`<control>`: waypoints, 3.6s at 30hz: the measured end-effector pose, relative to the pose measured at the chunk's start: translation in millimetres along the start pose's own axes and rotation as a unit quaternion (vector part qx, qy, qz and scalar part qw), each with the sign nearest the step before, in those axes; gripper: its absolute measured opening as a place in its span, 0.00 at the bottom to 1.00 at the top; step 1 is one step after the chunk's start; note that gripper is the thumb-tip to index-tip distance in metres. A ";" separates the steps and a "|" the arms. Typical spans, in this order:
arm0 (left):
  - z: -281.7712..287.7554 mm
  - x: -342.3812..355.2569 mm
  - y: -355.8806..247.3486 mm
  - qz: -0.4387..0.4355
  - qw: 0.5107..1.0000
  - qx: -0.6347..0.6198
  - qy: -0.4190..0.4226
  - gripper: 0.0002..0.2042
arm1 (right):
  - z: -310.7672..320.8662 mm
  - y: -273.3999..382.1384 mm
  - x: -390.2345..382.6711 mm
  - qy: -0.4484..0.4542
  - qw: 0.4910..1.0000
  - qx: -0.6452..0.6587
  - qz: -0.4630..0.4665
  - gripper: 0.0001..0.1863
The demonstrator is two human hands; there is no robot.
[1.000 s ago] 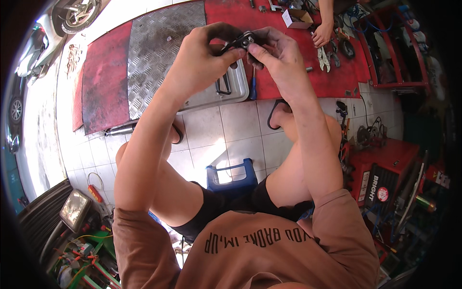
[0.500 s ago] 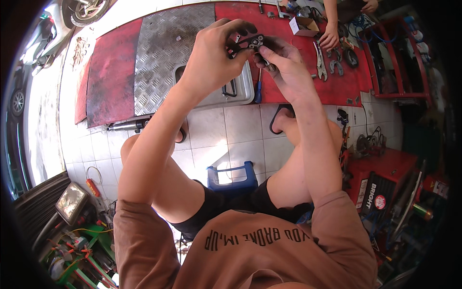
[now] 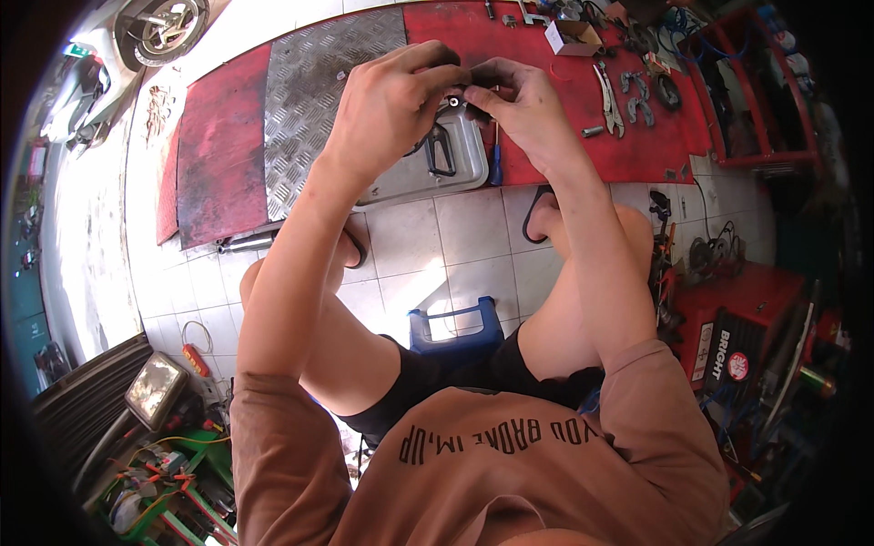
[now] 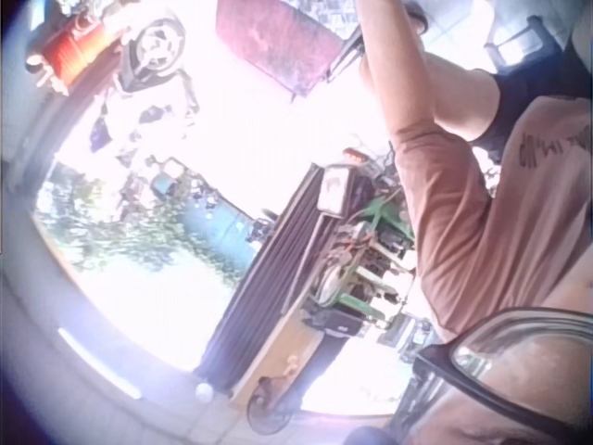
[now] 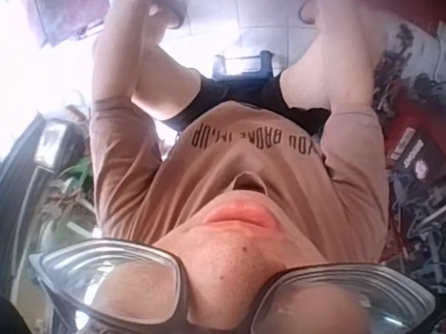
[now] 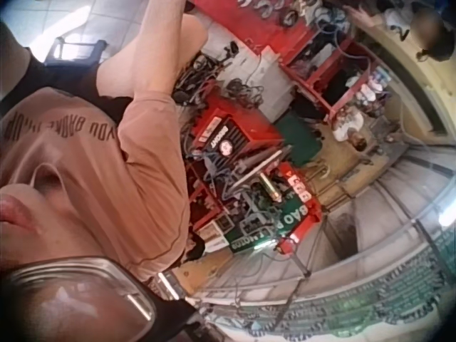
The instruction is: The person works on a motorcycle lever assembly by hand, taking it apart and looking at the internal components over a metal tray while sitting in a garage.
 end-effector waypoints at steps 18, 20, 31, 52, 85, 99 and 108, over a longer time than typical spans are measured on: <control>-8.7 0.6 23.0 0.266 0.877 -0.366 -0.159 0.05 | 12.1 -7.8 -0.1 -0.068 0.989 0.111 -0.071 0.09; -21.3 -10.0 42.7 0.365 0.756 -0.532 -0.115 0.06 | 13.4 -4.3 1.1 -0.090 0.985 0.135 -0.062 0.09; -15.5 3.7 -1.8 0.087 0.995 -0.053 -0.009 0.11 | 10.4 -11.5 2.2 -0.088 0.980 0.168 -0.057 0.10; -41.5 2.1 -4.1 0.022 0.991 0.061 0.116 0.11 | 13.9 -16.8 -2.4 -0.070 0.980 0.170 -0.072 0.08; -31.6 -4.5 46.5 0.383 0.533 -0.748 -0.099 0.11 | 19.3 -9.1 -5.4 -0.069 0.971 0.207 -0.096 0.10; -25.7 5.5 -0.4 0.107 0.984 -0.131 0.057 0.11 | 18.5 -6.8 -5.6 -0.083 0.966 0.227 -0.091 0.10; -17.5 8.4 0.6 0.079 0.987 -0.123 0.068 0.09 | 20.8 -5.8 -5.1 0.004 0.950 0.304 -0.064 0.12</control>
Point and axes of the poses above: each hand's wrist, its own x-axis towards the middle knuckle, its own z-axis out of the back of the hand, y = z × x, the point moved 4 cm from there along x, towards the middle knuckle, and after that the axes turned 2 degrees about y, right-handed, at the moved point
